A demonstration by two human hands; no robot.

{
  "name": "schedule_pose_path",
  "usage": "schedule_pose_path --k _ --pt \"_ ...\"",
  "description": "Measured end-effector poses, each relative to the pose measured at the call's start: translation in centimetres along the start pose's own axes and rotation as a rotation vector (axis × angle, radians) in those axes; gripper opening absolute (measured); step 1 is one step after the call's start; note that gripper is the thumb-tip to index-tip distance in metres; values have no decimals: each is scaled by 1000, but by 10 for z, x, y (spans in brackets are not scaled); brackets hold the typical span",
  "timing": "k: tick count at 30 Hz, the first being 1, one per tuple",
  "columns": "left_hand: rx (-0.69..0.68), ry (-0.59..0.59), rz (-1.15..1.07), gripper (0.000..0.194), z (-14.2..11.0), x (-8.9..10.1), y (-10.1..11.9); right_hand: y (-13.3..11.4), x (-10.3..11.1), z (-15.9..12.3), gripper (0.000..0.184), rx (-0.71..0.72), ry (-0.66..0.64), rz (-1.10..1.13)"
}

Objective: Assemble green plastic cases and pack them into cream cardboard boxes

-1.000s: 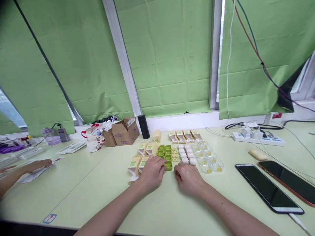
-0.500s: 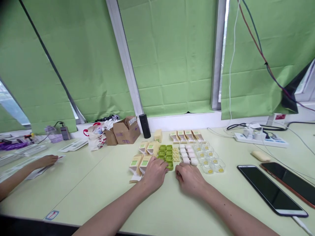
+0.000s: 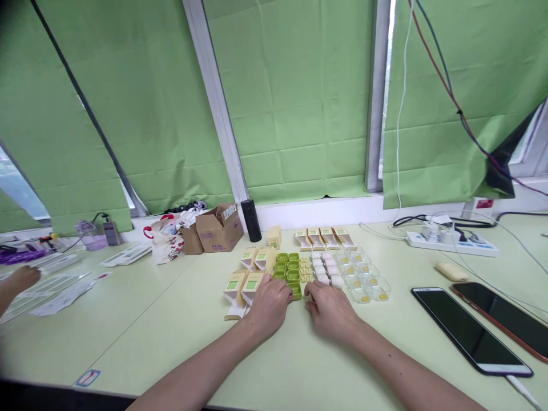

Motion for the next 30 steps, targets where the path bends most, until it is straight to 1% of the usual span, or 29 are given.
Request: schedule_pose_path --k 3,7,11,14,18,20,23,25,27,30 --pt "-21 37 10 23 0 3 4 3 1 1 24 -25 52 18" --pt "-63 102 29 23 0 8 10 6 4 2 34 -26 138 43" --pt "-94 200 34 25 1 17 15 8 6 1 40 24 222 111" --pt "-123 260 34 25 3 23 19 8 5 1 42 79 246 195" --pt "-140 324 3 23 4 30 22 10 2 1 42 114 277 313" --pt "-129 346 -41 20 4 34 22 10 2 2 40 123 308 360" --pt "-75 372 -124 14 3 41 19 11 5 2 38 127 343 417" --pt "-38 394 -167 14 3 45 15 11 7 2 38 123 348 441" --pt "-15 421 -196 17 3 47 11 11 9 1 38 116 348 455" --pt "0 435 -244 28 6 47 5 9 11 0 37 120 367 482"
Point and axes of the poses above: each hand's wrist, its own z-axis towards the middle knuckle, its own x-axis out of the back of the hand, y = z × x, the point moved 3 cm from there along z, towards the middle knuckle, and after that the axes turned 7 degrees about -x, right-handed, at the moved point
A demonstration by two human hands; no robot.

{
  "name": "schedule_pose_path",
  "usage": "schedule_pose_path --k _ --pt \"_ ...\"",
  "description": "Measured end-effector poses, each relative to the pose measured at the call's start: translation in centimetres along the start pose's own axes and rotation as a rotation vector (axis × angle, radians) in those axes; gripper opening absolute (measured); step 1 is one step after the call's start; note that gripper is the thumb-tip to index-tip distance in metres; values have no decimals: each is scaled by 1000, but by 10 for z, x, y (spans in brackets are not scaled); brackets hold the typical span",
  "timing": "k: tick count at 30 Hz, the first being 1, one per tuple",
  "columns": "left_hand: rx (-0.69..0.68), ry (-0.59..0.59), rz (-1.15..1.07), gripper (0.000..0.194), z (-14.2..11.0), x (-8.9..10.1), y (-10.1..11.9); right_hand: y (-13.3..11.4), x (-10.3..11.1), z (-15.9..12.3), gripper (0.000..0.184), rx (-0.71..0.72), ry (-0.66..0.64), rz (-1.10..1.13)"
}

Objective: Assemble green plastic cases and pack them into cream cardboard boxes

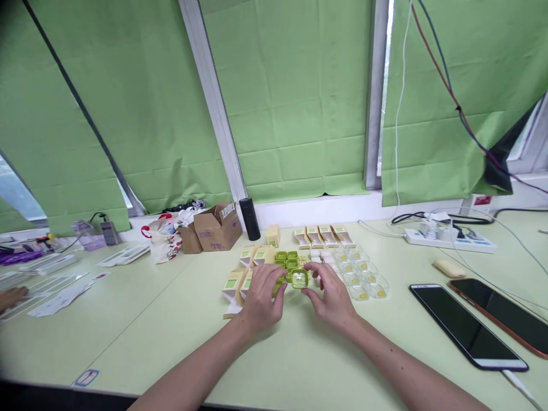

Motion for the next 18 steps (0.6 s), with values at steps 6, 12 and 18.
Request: schedule_pose_path --k 6,12,18 --pt "8 -117 -99 47 14 -3 -5 -6 1 0 34 22 47 59" --pt "27 -190 -213 49 35 -4 -2 -4 1 1 38 11 78 151" --pt "129 -62 -292 46 24 -15 -8 -4 2 3 36 -25 62 195"
Point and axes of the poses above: each hand's wrist, its own z-axis towards the middle knuckle, its own x-axis out of the back of the hand, y = z × x, the point moved 3 cm from there along z, towards the middle knuckle, and after that the axes turned 7 degrees about -x, right-handed, at the moved point
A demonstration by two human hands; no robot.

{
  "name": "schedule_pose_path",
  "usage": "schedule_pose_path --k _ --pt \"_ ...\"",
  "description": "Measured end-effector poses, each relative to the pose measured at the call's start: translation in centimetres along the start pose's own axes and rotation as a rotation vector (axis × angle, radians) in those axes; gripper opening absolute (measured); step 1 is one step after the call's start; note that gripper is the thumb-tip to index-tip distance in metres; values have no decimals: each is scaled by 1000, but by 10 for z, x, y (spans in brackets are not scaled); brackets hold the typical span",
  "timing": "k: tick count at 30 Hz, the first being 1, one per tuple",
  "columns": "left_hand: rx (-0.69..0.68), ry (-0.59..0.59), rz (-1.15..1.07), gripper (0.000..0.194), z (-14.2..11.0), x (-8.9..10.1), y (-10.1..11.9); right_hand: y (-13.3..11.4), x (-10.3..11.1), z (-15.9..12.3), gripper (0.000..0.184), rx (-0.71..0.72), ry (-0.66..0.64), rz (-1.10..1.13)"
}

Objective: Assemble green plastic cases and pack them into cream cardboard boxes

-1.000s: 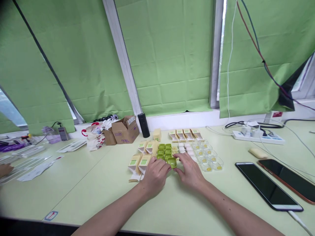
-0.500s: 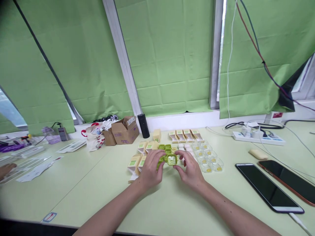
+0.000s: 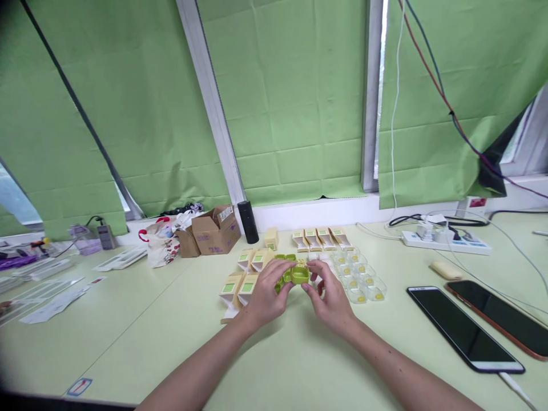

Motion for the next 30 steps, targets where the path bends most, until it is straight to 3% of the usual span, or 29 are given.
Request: schedule_pose_path --k 8,18,30 --pt "117 55 -40 38 -19 -2 -3 -2 -1 -3 38 -30 -80 -13" --pt "487 119 -311 32 -23 -14 -15 3 -1 -2 43 51 -56 -98" --pt "501 77 -423 36 -24 -19 -12 1 0 1 37 -4 -58 31"
Point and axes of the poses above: each hand's wrist, its own z-axis towards the middle knuckle, its own x-axis out of the back of the hand, y = z × x, the point moved 3 cm from there along z, towards the middle knuckle, and after that the axes turned 7 degrees about -x, right-handed, at the moved point
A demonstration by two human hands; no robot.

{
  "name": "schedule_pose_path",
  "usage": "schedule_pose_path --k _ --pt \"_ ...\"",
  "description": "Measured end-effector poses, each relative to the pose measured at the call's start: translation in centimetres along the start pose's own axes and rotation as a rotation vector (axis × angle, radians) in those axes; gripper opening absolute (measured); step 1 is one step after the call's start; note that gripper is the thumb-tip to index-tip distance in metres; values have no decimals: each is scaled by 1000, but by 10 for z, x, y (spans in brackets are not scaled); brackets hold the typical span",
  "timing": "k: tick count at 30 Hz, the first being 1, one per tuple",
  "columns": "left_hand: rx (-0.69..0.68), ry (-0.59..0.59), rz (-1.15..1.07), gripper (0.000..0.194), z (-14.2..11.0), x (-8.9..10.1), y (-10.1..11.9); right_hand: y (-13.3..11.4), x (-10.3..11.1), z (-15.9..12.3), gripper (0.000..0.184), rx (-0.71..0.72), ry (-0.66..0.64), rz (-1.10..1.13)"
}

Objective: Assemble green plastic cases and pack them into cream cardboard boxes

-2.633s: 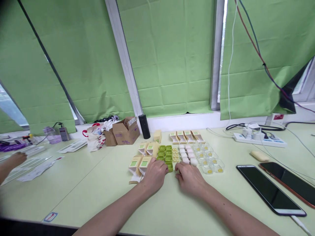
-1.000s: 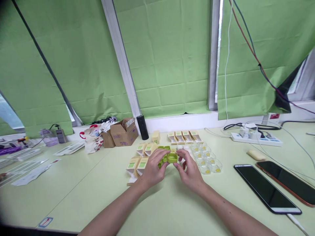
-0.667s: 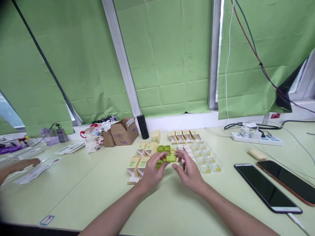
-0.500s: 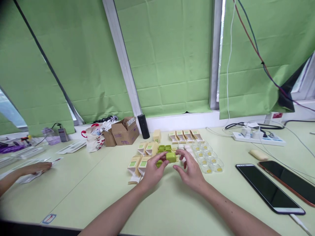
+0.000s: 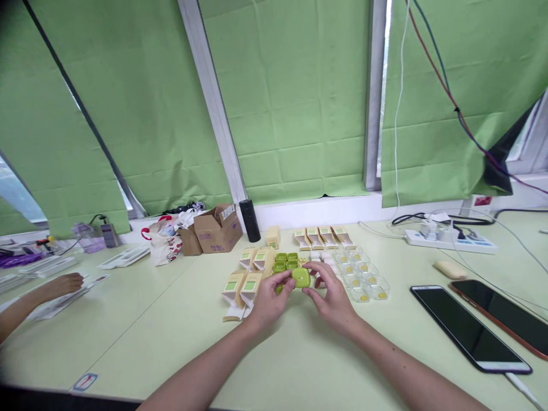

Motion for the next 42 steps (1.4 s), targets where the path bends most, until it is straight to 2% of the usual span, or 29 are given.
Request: schedule_pose_path --k 4,10,13,20,23,27,31,37,42 --pt "-130 -14 143 39 -1 7 1 3 1 1 39 -43 10 47" --pt "-462 -64 487 53 0 12 15 3 1 0 38 -24 15 53" --pt "-581 -108 611 60 -1 11 20 1 1 -1 36 2 4 25" --pt "-664 -145 732 63 -4 8 19 -7 0 -2 38 100 -17 -46" --pt "-674 -140 729 56 -4 8 17 -9 -1 -2 38 130 -29 -57" --pt "-612 -103 606 53 -2 11 16 -6 2 -2 38 137 -21 -115" --pt "-436 -11 369 52 3 15 12 -1 4 0 26 236 1 -323" --pt "-72 172 3 50 10 18 -4 2 -7 0 37 243 -149 -729" --pt "60 190 -162 50 15 16 -12 7 -13 1 42 223 -223 -895"
Point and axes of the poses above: each hand's wrist, its own z-axis towards the middle knuckle, its own x-axis out of the back of the hand, y = z × x, the point moved 3 cm from there along z, towards the middle knuckle, and after that the axes turned 7 degrees about -x, right-handed, at the moved point
